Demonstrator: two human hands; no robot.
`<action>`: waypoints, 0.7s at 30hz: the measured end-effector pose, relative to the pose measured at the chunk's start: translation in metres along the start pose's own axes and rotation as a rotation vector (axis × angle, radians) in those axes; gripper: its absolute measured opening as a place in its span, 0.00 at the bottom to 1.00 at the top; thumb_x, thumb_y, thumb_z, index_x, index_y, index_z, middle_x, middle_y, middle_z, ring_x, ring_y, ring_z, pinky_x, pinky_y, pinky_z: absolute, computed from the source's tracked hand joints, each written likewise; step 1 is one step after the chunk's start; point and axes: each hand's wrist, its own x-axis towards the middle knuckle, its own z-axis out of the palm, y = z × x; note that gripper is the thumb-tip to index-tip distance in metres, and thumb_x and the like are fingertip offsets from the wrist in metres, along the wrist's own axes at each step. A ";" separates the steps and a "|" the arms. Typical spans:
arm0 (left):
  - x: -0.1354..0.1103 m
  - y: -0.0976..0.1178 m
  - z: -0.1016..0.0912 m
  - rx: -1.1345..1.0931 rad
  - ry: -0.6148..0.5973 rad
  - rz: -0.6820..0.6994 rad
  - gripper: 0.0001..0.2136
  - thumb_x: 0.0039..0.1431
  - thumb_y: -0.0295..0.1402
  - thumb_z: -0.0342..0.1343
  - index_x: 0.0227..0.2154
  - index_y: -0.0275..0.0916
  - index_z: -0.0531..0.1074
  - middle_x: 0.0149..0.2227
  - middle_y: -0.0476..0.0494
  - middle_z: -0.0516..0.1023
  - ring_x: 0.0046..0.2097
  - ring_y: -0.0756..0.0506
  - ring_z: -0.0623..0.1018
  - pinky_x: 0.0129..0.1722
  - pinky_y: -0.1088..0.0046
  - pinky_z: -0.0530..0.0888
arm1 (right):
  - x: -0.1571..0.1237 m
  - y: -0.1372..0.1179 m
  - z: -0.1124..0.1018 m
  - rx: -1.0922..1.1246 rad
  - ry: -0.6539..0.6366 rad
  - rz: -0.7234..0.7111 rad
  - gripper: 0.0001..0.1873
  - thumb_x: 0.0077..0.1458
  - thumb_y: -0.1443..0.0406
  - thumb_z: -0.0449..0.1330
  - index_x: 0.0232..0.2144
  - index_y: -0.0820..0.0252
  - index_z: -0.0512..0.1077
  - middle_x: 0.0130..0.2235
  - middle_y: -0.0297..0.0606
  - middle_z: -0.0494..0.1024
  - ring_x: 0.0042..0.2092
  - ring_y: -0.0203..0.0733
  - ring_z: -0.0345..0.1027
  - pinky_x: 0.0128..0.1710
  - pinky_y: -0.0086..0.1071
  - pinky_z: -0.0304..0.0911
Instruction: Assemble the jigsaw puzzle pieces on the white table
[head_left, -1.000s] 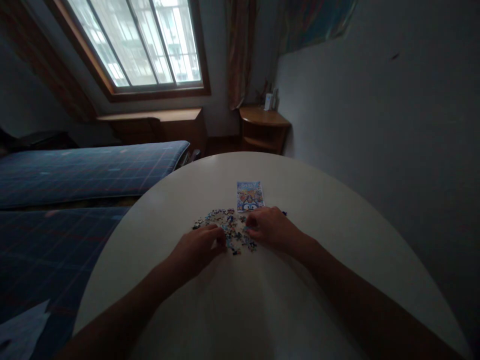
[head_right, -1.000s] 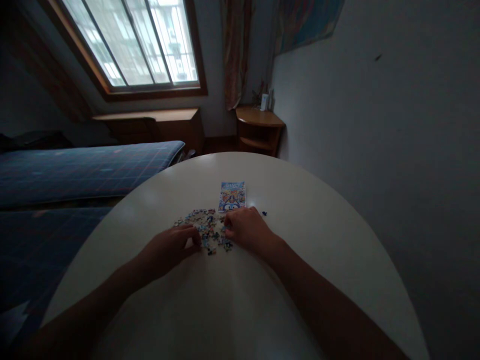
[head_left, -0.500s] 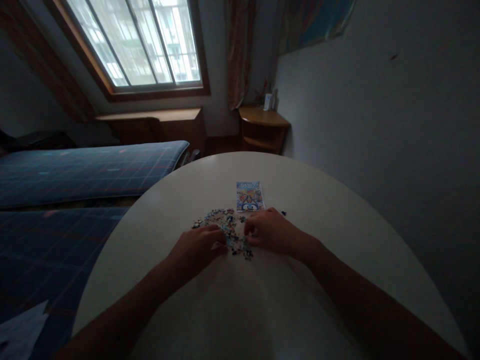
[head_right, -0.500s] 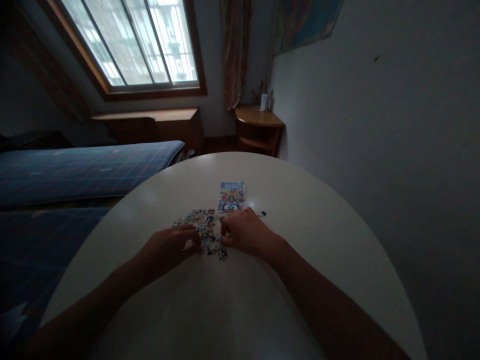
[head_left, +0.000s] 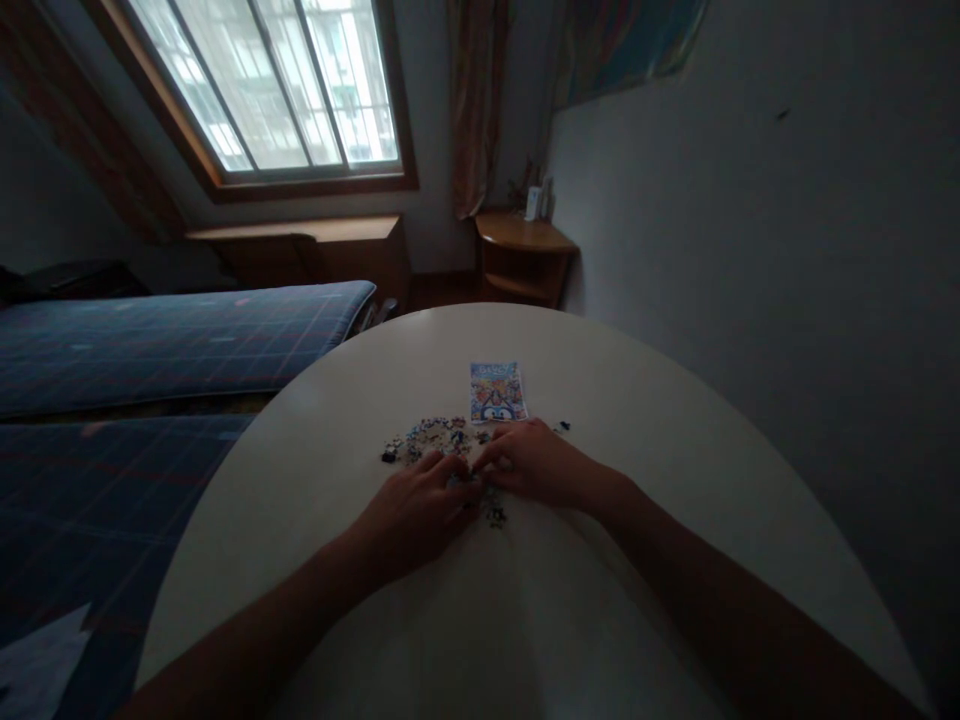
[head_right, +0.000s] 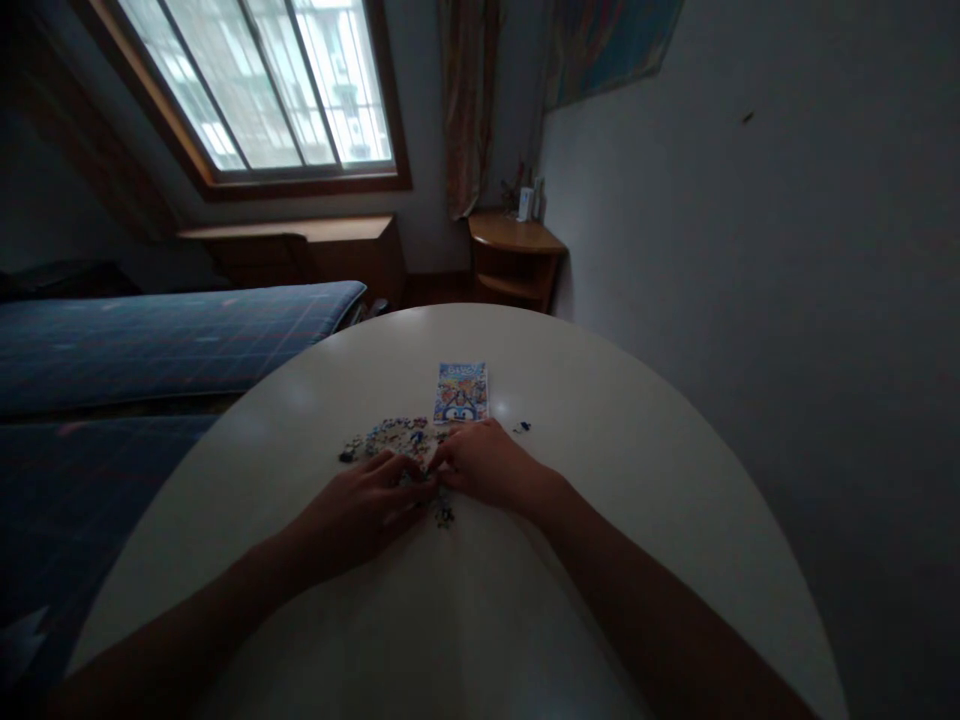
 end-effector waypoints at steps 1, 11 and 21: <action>-0.001 0.000 0.000 0.003 -0.001 0.007 0.13 0.66 0.35 0.51 0.51 0.46 0.72 0.47 0.42 0.74 0.47 0.41 0.72 0.48 0.59 0.75 | 0.000 0.001 0.000 0.005 -0.007 0.000 0.10 0.56 0.65 0.63 0.40 0.47 0.80 0.36 0.33 0.80 0.38 0.37 0.72 0.40 0.31 0.57; 0.001 -0.022 0.008 0.056 0.240 -0.137 0.13 0.66 0.31 0.50 0.51 0.42 0.72 0.49 0.40 0.74 0.48 0.41 0.71 0.49 0.61 0.74 | 0.000 -0.001 -0.003 0.057 0.005 0.115 0.06 0.51 0.70 0.64 0.33 0.57 0.79 0.34 0.34 0.81 0.37 0.37 0.73 0.40 0.30 0.59; 0.005 -0.065 0.016 0.093 0.278 -0.414 0.11 0.66 0.36 0.51 0.44 0.41 0.77 0.46 0.41 0.77 0.48 0.41 0.73 0.50 0.63 0.73 | 0.001 0.001 -0.001 -0.084 0.056 0.111 0.15 0.51 0.75 0.59 0.36 0.53 0.78 0.42 0.34 0.81 0.43 0.41 0.73 0.47 0.35 0.57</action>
